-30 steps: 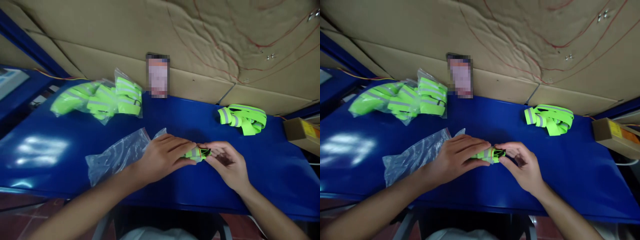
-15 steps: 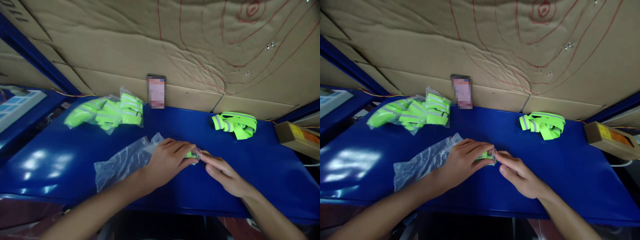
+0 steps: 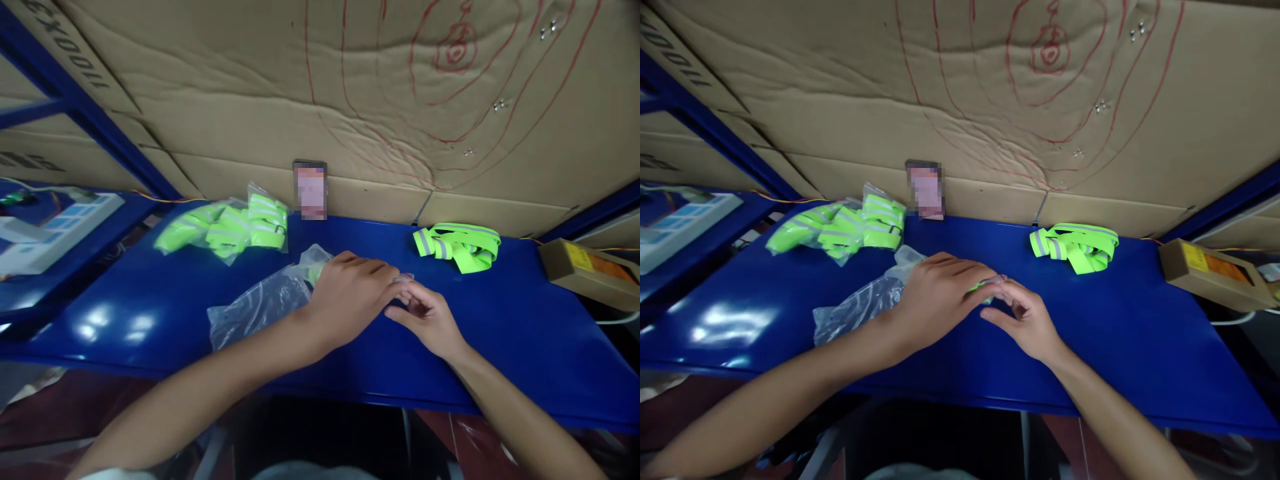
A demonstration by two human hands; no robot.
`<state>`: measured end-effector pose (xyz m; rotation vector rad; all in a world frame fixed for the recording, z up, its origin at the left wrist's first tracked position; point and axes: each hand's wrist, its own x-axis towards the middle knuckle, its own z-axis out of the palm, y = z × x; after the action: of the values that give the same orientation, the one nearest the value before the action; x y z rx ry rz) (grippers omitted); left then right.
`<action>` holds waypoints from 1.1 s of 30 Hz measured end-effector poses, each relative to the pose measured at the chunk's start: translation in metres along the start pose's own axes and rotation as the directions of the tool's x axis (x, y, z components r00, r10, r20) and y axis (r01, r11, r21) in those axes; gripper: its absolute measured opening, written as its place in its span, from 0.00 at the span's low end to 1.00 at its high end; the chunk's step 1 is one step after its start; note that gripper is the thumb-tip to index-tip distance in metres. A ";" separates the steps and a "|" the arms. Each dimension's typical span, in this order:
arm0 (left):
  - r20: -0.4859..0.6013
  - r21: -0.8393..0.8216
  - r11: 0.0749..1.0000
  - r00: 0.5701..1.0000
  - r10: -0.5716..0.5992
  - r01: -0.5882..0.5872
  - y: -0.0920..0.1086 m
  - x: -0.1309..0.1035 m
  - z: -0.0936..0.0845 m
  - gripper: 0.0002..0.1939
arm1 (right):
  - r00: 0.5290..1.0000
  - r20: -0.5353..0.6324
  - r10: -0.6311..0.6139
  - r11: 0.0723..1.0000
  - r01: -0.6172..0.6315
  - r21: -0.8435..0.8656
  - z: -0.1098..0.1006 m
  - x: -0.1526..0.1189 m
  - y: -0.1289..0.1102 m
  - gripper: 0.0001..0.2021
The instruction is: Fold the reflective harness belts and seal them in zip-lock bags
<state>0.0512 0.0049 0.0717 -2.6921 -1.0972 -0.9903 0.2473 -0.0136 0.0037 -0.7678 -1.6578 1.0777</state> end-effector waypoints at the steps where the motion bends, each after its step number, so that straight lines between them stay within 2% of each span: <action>1: 0.006 0.007 1.000 1.000 0.007 -0.007 0.002 0.002 -0.002 0.15 | 0.999 0.035 0.018 0.999 -0.016 -0.040 -0.004 0.000 -0.002 0.17; 3: 0.015 0.044 0.999 0.999 0.028 -0.029 0.008 0.005 -0.007 0.13 | 0.993 0.110 0.034 0.998 -0.028 -0.053 -0.011 0.001 -0.007 0.21; 6: -0.026 0.134 0.989 0.997 0.072 -0.068 0.022 0.008 -0.014 0.13 | 0.975 0.221 0.018 0.995 -0.039 0.093 -0.015 -0.002 -0.014 0.27; 9: -0.009 0.148 0.983 0.994 0.113 -0.111 0.036 0.008 -0.013 0.12 | 0.960 0.278 0.006 0.983 -0.057 0.177 -0.011 -0.008 -0.017 0.20; 12: 0.072 0.104 0.991 0.994 0.077 -0.084 0.046 0.002 -0.008 0.13 | 0.964 0.262 0.046 0.988 -0.082 0.127 -0.004 -0.013 -0.015 0.10; 14: 0.083 0.057 0.997 0.995 0.048 -0.052 0.048 -0.006 -0.010 0.10 | 0.970 0.228 0.084 0.989 -0.110 0.103 -0.001 -0.015 -0.011 0.11; 16: 0.047 -0.004 0.999 0.998 0.037 -0.037 0.048 -0.020 -0.017 0.12 | 0.970 0.199 0.139 0.981 -0.163 0.108 -0.001 -0.015 -0.007 0.14; 18: -0.048 -0.037 0.999 0.999 0.008 -0.009 0.046 -0.045 -0.028 0.19 | 0.958 0.135 0.254 0.952 -0.272 0.140 -0.003 -0.014 -0.003 0.16; 20: -0.192 -0.009 0.996 0.978 -0.085 0.085 0.039 -0.079 -0.035 0.20 | 0.916 0.016 0.401 0.897 -0.396 0.198 -0.007 -0.012 0.001 0.19; 22: -0.221 0.113 0.967 0.954 -0.201 0.230 0.025 -0.121 -0.036 0.18 | 0.867 -0.086 0.492 0.852 -0.458 0.255 -0.011 -0.008 0.003 0.22; 23: -0.155 0.178 0.935 0.947 -0.283 0.308 0.015 -0.141 -0.035 0.17 | 0.850 -0.118 0.513 0.838 -0.466 0.285 -0.013 -0.006 0.003 0.22; 24: -0.078 0.219 0.887 0.913 -0.400 0.407 0.003 -0.160 -0.033 0.16 | 0.837 -0.136 0.530 0.823 -0.469 0.320 -0.014 -0.004 0.004 0.22; 25: 0.006 0.237 0.834 0.858 -0.513 0.498 -0.011 -0.177 -0.031 0.15 | 0.825 -0.144 0.547 0.805 -0.471 0.360 -0.015 -0.002 0.004 0.22; 27: 0.077 0.258 0.770 0.782 -0.619 0.584 -0.039 -0.200 -0.032 0.15 | 0.804 -0.139 0.579 0.763 -0.473 0.441 -0.015 0.001 0.005 0.21; 28: 0.090 0.253 0.756 0.764 -0.639 0.603 -0.051 -0.206 -0.034 0.15 | 0.794 -0.130 0.594 0.741 -0.476 0.474 -0.016 0.002 0.005 0.21; 30: 0.055 0.228 0.763 0.774 -0.631 0.605 -0.068 -0.206 -0.042 0.14 | 0.784 -0.112 0.610 0.713 -0.482 0.509 -0.015 0.003 0.007 0.20; 32: -0.036 0.138 0.782 0.792 -0.610 0.608 -0.070 -0.194 -0.048 0.12 | 0.785 -0.115 0.609 0.715 -0.480 0.508 -0.014 0.003 0.008 0.20; 33: -0.073 0.036 0.783 0.783 -0.618 0.621 -0.066 -0.185 -0.048 0.11 | 0.788 -0.124 0.603 0.725 -0.477 0.497 -0.014 0.003 0.008 0.19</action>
<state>-0.1167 -0.0715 -0.0102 -2.2499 -2.0367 -1.0628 0.2591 -0.0033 -0.0006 -1.0770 -0.8884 1.6082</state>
